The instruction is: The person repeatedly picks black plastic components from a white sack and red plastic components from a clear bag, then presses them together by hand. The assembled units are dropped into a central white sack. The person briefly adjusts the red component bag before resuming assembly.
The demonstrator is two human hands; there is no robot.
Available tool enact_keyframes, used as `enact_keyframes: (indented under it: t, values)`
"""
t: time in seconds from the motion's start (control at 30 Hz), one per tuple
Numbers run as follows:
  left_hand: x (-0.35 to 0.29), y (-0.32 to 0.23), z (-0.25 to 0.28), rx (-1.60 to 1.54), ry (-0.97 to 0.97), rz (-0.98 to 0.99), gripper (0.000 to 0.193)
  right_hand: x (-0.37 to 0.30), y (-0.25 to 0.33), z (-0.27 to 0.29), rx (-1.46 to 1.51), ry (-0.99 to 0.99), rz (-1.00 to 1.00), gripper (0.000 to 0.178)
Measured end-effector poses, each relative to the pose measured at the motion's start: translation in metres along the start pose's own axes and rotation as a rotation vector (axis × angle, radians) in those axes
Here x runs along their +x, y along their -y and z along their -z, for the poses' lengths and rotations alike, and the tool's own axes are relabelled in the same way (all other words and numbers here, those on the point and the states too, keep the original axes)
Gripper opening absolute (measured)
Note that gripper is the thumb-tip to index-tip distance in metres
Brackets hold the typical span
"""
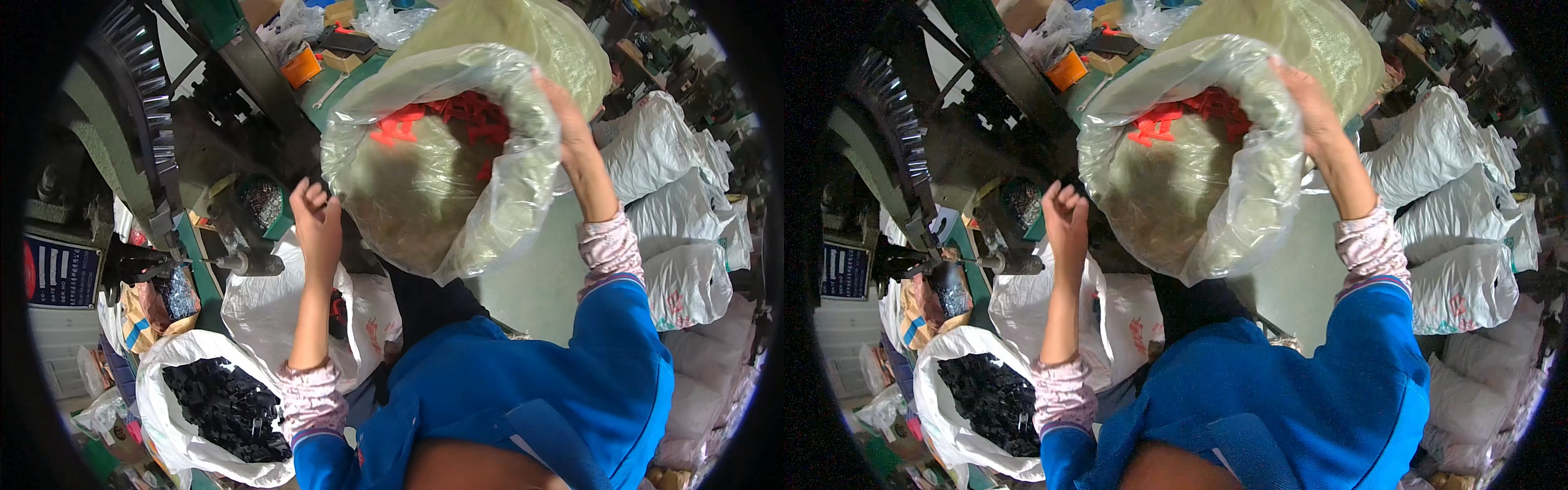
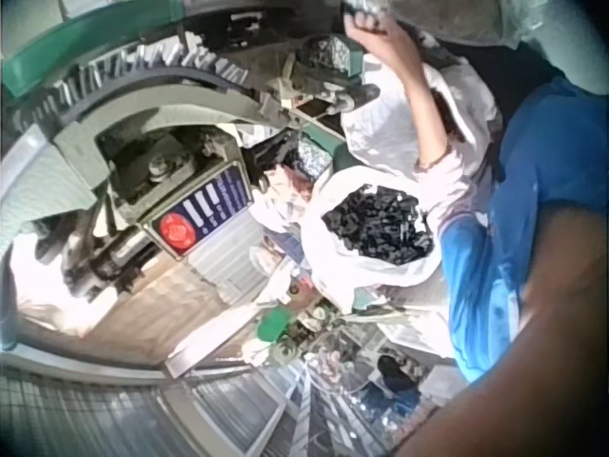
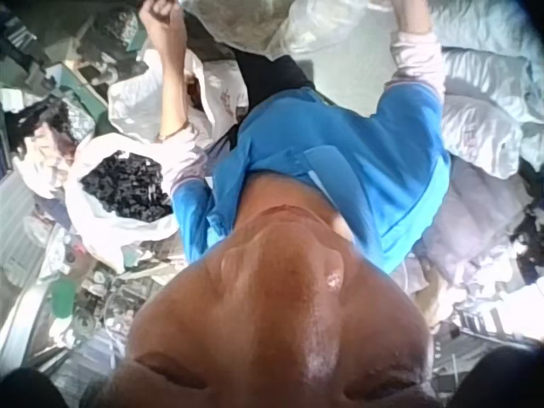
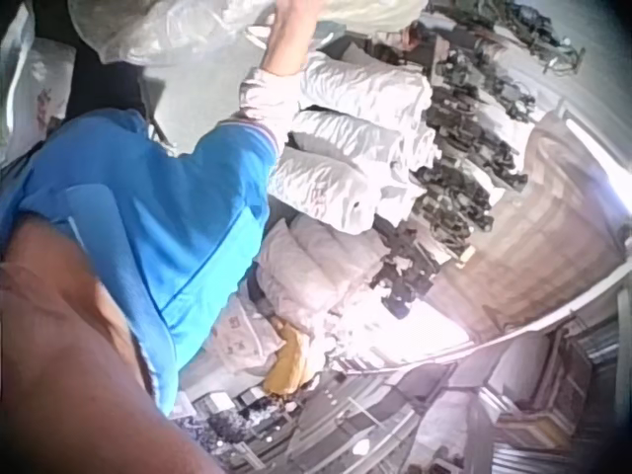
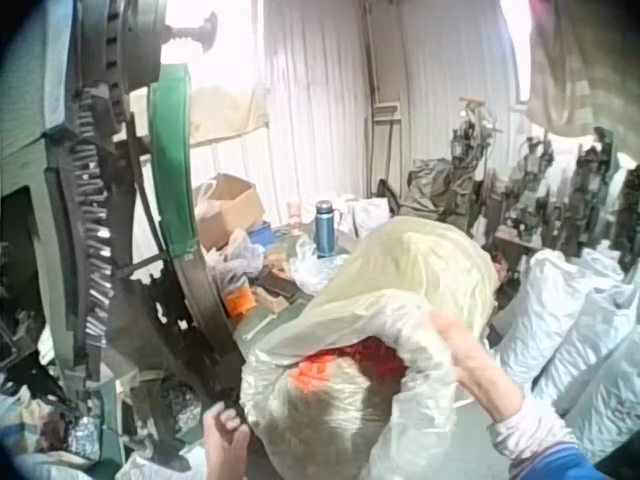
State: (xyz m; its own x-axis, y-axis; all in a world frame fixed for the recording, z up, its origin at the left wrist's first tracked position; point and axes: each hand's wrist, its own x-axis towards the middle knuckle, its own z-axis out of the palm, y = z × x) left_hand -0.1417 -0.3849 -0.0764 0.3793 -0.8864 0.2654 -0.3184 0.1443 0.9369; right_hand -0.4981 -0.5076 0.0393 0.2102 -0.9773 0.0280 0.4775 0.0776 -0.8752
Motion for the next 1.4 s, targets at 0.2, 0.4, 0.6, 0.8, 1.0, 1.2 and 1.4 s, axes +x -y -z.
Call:
enact_keyframes:
  t: [0.2,0.4,0.6,0.8,1.0,1.2,1.4]
  values:
    - [0.015,0.008,-0.030,-0.002,0.040,0.002,0.065,-0.022,0.028,0.007,0.177,0.017,-0.104,0.032]
    - [-0.005,0.043,-0.019,0.082,-0.068,0.160,0.071,-0.051,0.016,0.021,-0.040,-0.245,-0.049,0.045]
    - [-0.027,0.037,-0.023,-0.232,0.086,0.469,0.074,-0.040,0.000,0.123,-1.074,-0.616,-0.105,0.066]
    - [-0.042,0.016,-0.030,-0.338,0.179,0.594,0.060,0.007,-0.031,0.188,-0.814,-0.577,-0.146,0.061]
    - [-0.029,0.053,-0.019,-0.245,0.115,0.445,0.039,-0.015,-0.023,0.127,-1.324,-0.428,0.261,0.048]
    - [0.000,0.042,-0.019,-0.290,-0.014,0.499,0.065,-0.098,-0.045,0.029,-1.140,0.027,0.026,0.039]
    - [0.012,0.046,0.009,-0.198,0.000,0.449,0.081,-0.053,0.065,0.099,-0.808,-0.136,0.376,0.035]
